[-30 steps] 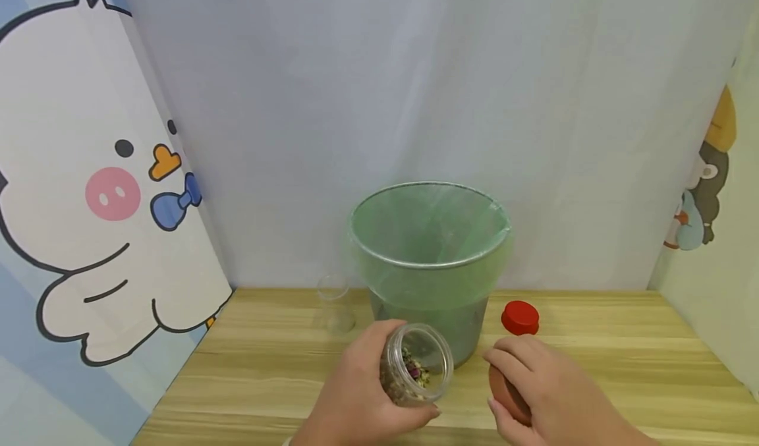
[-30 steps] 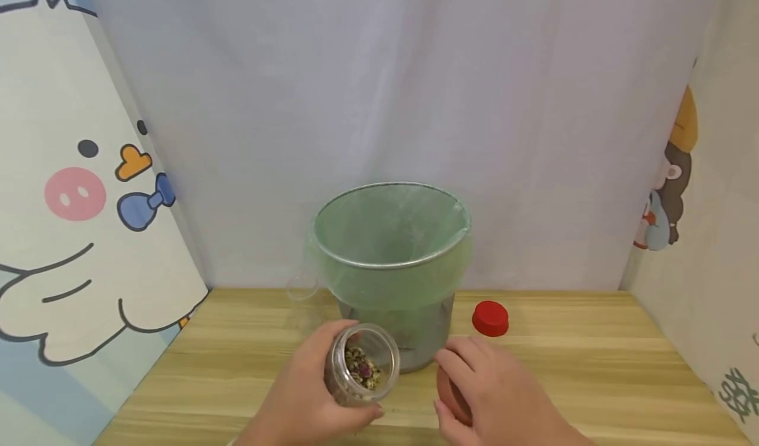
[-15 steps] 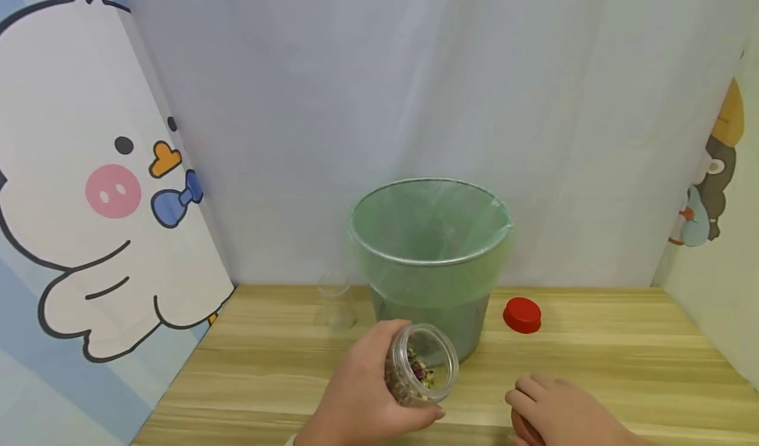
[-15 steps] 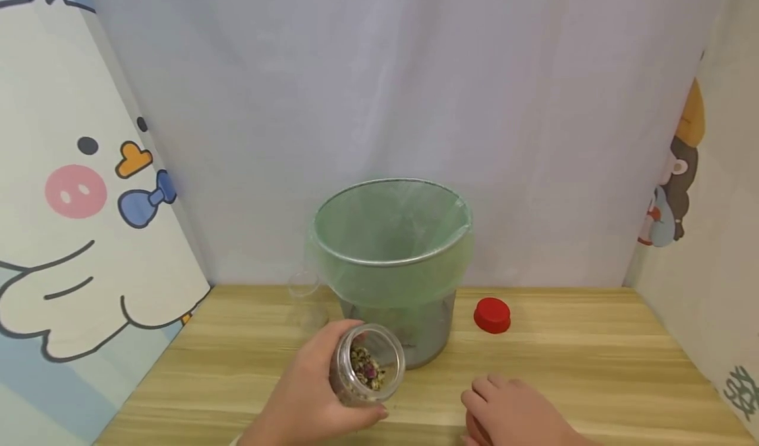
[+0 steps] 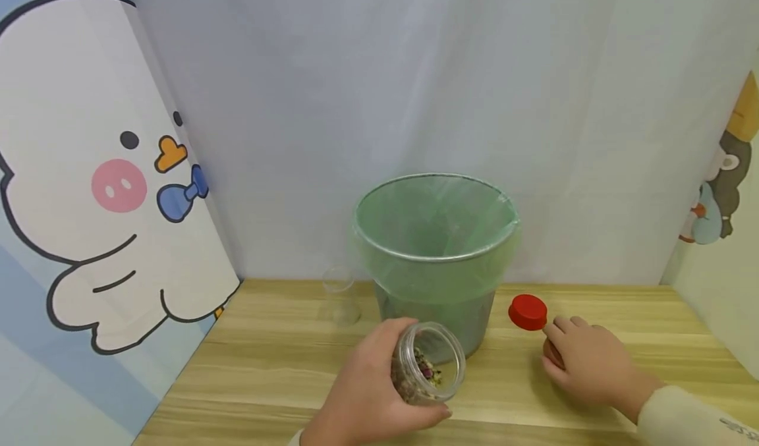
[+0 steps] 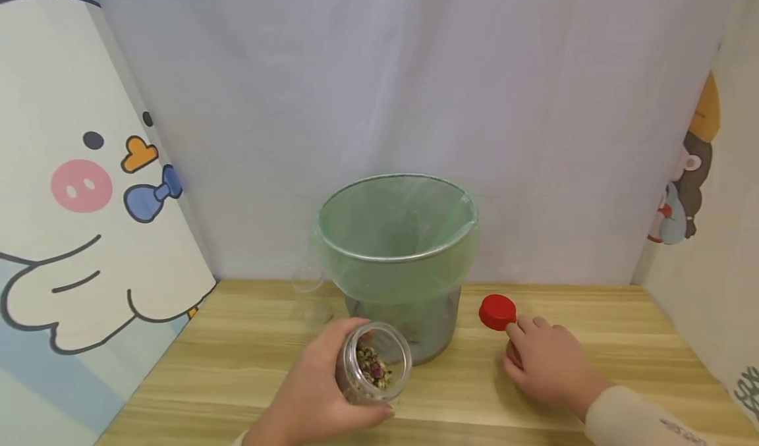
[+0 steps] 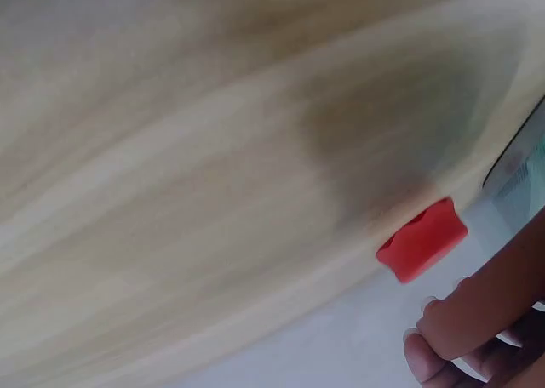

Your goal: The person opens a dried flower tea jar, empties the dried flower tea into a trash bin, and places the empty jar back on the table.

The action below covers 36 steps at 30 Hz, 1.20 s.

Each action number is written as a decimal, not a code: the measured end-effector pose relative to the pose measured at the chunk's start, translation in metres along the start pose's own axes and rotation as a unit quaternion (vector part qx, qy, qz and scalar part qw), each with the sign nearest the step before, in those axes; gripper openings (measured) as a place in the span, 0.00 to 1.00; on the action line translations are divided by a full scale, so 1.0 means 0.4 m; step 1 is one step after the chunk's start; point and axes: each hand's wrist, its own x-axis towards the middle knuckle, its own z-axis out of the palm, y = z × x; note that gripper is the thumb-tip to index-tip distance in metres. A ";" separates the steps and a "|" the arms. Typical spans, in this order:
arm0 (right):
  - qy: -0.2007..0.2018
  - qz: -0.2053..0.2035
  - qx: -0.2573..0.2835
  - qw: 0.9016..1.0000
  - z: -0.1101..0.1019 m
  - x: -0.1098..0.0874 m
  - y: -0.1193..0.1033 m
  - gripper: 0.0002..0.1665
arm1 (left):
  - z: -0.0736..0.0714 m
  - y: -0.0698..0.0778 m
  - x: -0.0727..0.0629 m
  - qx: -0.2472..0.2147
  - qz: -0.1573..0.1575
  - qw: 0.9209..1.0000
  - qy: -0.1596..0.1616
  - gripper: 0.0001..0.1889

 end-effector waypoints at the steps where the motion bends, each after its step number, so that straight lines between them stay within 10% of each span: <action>1: 0.000 0.007 0.000 1.000 -0.002 0.006 0.007 0.16 | -0.001 0.002 0.001 -0.007 -0.001 1.000 -0.001 0.47; 15: -0.067 0.115 0.035 0.991 -0.018 0.067 0.103 0.25 | -0.016 0.022 0.016 -0.124 -0.046 0.990 -0.038 0.43; 36: -0.113 0.194 0.062 0.973 0.055 0.078 0.175 0.24 | -0.009 0.027 -0.001 -0.159 -0.082 0.982 -0.066 0.44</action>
